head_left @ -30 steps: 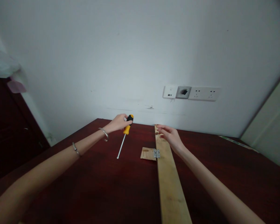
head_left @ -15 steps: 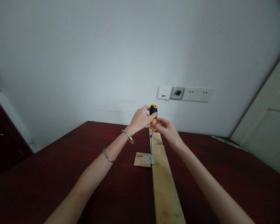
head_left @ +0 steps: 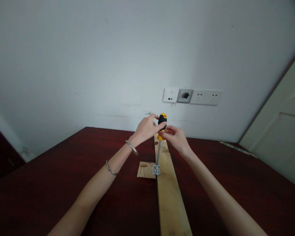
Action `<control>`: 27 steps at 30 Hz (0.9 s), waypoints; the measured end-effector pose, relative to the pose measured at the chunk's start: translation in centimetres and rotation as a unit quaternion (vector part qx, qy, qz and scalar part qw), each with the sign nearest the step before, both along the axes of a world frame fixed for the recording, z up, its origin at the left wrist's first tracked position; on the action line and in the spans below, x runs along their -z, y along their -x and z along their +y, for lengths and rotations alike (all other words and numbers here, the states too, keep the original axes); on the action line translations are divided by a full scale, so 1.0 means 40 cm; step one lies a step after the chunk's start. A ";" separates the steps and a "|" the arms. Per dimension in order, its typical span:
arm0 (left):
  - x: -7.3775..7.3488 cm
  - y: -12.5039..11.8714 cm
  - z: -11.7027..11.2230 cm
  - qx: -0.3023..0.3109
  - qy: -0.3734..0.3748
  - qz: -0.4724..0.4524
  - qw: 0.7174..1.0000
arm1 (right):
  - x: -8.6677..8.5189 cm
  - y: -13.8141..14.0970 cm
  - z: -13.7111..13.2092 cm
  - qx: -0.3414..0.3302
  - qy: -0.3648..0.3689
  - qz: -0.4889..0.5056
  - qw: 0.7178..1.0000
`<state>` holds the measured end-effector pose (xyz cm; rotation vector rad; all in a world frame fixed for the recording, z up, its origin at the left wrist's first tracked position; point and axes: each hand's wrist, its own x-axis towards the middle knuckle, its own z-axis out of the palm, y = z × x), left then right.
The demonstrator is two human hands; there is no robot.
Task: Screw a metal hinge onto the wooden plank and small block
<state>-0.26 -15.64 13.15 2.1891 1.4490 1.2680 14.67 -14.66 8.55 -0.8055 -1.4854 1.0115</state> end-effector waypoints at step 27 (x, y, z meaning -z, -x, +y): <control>0.239 0.126 -0.043 0.222 0.268 0.324 0.880 | -0.030 -0.081 -0.019 0.054 -0.030 0.042 0.997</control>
